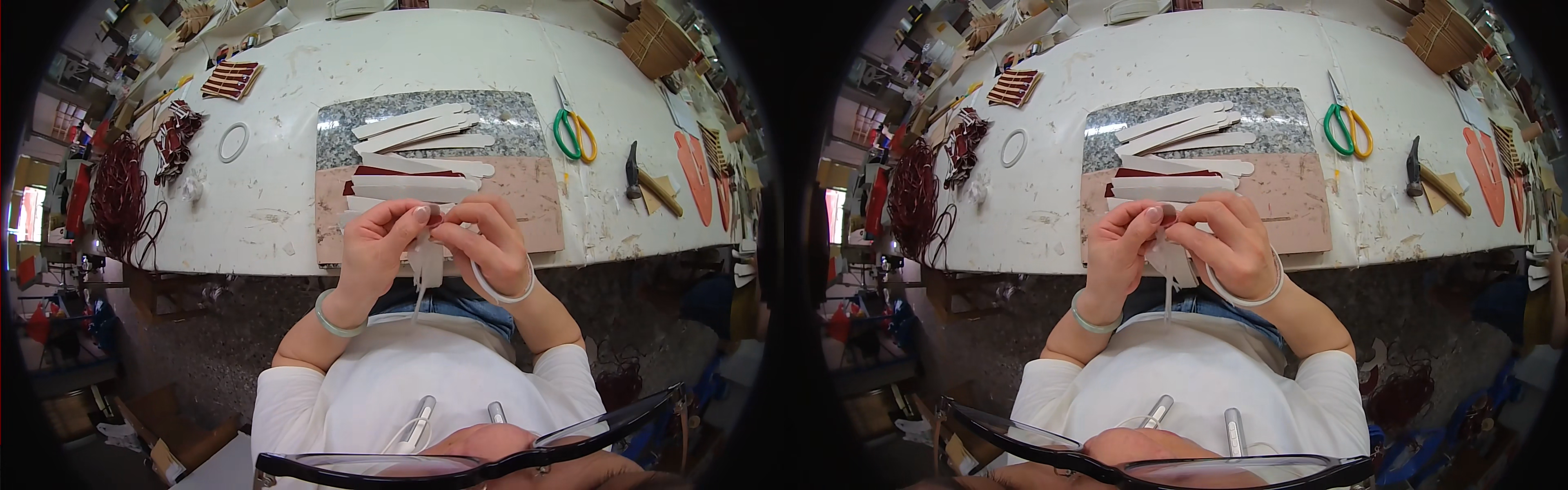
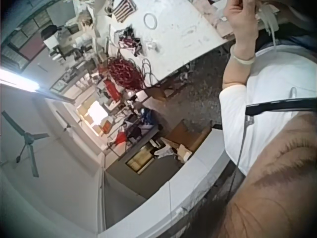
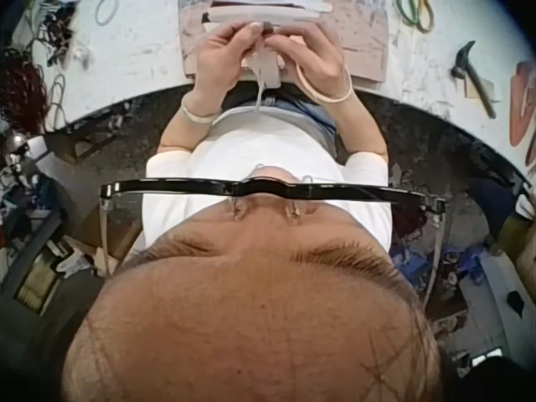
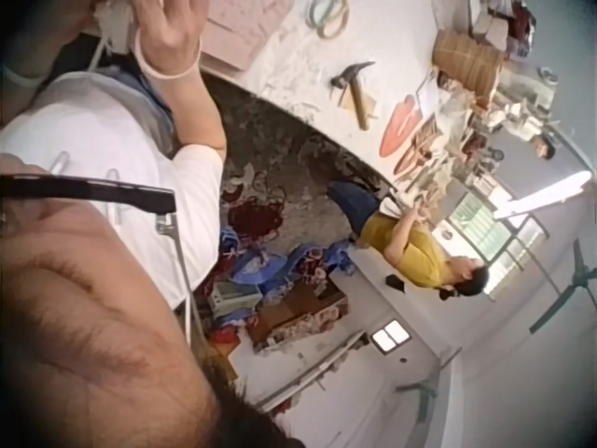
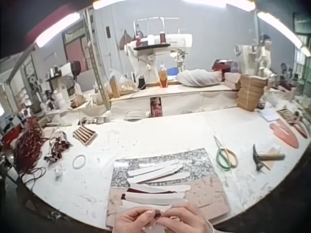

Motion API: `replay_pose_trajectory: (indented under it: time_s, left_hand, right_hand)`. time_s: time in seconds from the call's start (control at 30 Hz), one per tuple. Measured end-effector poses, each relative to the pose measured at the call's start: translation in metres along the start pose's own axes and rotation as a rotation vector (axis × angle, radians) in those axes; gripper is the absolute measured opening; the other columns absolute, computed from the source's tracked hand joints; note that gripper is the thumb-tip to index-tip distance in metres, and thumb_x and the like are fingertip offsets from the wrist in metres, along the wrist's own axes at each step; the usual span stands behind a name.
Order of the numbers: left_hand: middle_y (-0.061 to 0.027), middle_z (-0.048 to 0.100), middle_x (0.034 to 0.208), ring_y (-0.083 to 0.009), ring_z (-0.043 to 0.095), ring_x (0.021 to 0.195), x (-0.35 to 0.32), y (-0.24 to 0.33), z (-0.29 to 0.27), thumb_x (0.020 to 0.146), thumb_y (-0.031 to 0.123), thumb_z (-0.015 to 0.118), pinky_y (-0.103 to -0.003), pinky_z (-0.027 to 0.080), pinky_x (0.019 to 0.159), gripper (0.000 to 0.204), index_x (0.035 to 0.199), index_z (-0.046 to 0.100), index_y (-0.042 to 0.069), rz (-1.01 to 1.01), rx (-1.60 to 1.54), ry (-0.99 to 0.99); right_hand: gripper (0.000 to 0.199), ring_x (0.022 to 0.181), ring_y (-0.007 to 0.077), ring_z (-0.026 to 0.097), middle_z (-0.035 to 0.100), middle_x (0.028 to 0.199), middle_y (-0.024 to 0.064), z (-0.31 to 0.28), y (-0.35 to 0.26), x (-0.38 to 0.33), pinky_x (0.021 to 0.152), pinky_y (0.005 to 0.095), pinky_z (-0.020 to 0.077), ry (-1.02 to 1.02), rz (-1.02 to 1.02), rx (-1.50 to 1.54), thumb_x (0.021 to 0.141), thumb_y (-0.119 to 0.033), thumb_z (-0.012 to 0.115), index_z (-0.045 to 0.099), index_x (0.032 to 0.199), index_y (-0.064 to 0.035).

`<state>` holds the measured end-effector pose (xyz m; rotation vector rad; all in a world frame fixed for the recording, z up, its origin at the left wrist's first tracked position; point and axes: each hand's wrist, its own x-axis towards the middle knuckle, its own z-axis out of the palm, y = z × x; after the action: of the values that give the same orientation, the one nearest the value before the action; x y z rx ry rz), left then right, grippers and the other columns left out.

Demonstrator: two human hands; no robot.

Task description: The person peels tape backing by hand, aligns strips onto base pieces, and presses them down using a handheld tool before setting them aside.

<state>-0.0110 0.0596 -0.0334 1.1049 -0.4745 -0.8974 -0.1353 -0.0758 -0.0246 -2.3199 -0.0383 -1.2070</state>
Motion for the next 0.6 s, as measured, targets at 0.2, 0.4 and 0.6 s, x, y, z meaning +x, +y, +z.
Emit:
replay_pose_trajectory:
  time_s: [0.2,0.4,0.6]
  left_hand:
    - [-0.0107,0.073,0.097,-0.0127,0.069,0.082,-0.004,0.003,-0.003,0.097,0.014,0.066,-0.024,0.055,0.069,0.022,0.111,0.067,-0.004,-0.064,-0.054,-0.045]
    - [-0.0142,0.073,0.097,-0.0199,0.072,0.083,0.003,0.008,-0.001,0.101,0.018,0.058,-0.03,0.06,0.073,0.023,0.104,0.065,-0.004,-0.142,-0.286,0.04]
    - [-0.0143,0.072,0.095,-0.019,0.07,0.081,0.022,0.022,-0.021,0.102,0.019,0.055,-0.032,0.058,0.076,0.024,0.105,0.065,-0.002,-0.012,-0.122,0.316]
  right_hand:
    - [0.034,0.088,0.0259,0.062,0.065,0.093,0.0057,-0.004,-0.002,0.001,0.073,0.0361,0.048,-0.024,-0.003,0.045,0.059,0.004,0.073,0.071,0.092,-0.006]
    - [0.029,0.093,0.0276,0.064,0.067,0.098,0.0052,-0.002,-0.004,0.0,0.079,0.0351,0.0479,-0.075,-0.106,-0.003,0.064,-0.002,0.071,0.069,0.092,-0.005]
    - [0.022,0.105,0.0268,0.065,0.068,0.111,0.0076,-0.01,-0.007,-0.008,0.085,0.0368,0.0477,-0.322,-0.14,0.225,0.072,-0.003,0.07,0.064,0.093,-0.0055]
